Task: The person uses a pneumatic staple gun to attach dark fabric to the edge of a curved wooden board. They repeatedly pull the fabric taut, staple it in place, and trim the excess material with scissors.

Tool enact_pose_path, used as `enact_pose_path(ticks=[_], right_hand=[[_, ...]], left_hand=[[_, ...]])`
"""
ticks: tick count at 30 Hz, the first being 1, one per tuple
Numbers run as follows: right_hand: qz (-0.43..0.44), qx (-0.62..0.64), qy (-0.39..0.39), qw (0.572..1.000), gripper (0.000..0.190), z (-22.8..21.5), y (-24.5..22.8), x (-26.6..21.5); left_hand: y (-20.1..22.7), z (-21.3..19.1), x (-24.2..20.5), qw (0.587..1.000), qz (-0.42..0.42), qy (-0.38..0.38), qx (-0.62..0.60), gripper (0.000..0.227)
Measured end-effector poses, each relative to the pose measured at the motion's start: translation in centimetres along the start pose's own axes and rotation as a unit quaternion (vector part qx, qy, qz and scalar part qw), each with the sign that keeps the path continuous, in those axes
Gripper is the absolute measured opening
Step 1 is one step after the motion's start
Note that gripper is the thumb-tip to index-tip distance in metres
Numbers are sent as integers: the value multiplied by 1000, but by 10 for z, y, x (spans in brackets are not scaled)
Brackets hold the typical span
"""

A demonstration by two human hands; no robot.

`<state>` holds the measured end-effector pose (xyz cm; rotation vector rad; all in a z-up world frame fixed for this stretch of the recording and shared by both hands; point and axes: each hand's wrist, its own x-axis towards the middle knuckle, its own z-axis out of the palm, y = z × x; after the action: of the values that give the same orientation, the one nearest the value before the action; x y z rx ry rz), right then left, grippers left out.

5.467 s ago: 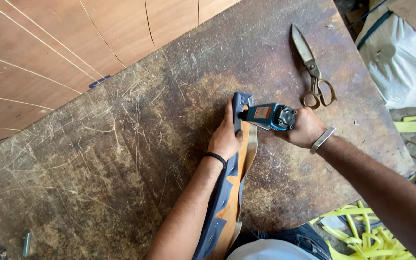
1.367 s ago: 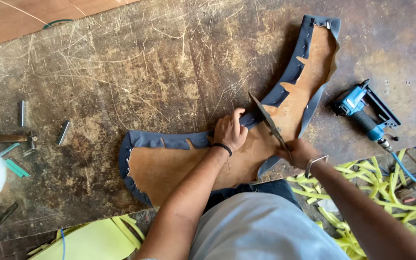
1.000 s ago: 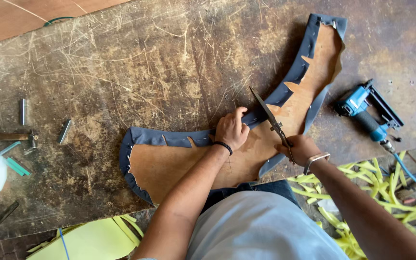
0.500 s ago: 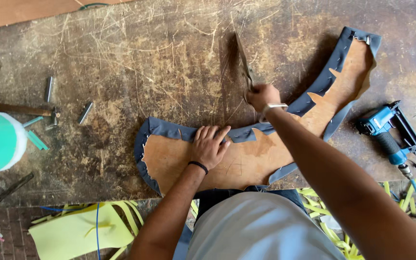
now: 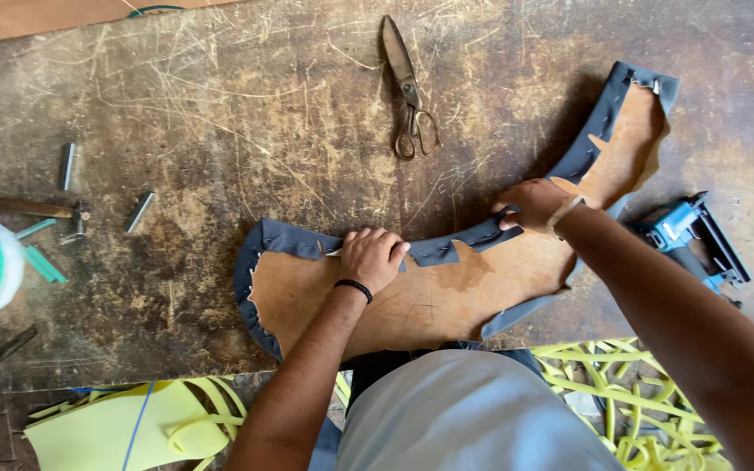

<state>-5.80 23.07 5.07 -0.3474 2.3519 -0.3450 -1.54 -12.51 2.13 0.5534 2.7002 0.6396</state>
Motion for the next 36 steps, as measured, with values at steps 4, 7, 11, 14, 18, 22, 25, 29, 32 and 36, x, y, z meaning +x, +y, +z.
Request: enact_pose_path(ticks=[4, 7, 11, 14, 18, 22, 25, 29, 32, 36], right_hand=[[33, -116, -69, 990, 59, -1, 6, 15], [-34, -147, -42, 988, 62, -1, 17, 13], [-42, -183, -44, 981, 73, -2, 4, 15], [15, -196, -89, 976, 88, 0, -19, 7], [42, -212, -106, 970, 93, -21, -52, 6], [46, -232, -115, 965, 90, -33, -68, -22], [28, -254, -76, 964, 81, -43, -79, -44], [131, -213, 25, 968, 73, -57, -73, -90], [188, -151, 170, 955, 64, -63, -56, -129], [184, -70, 434, 879, 56, -62, -23, -178]], left_hand=[[-2, 0, -3, 1000, -1, -6, 0, 30], [0, 1, -5, 1000, 11, 11, -14, 29], [-4, -4, -4, 999, 19, 29, -2, 34], [7, 1, -7, 1000, -5, 5, -11, 39], [3, -16, 2, 998, -6, 39, 57, 45], [2, -32, -2, 992, -76, -56, 85, 53], [-2, -51, 0, 996, -49, 39, 63, 48], [1, -71, 3, 973, 48, 226, 15, 39], [7, -83, 3, 920, 62, 387, -2, 44], [26, -86, 3, 865, 57, 491, -83, 51]])
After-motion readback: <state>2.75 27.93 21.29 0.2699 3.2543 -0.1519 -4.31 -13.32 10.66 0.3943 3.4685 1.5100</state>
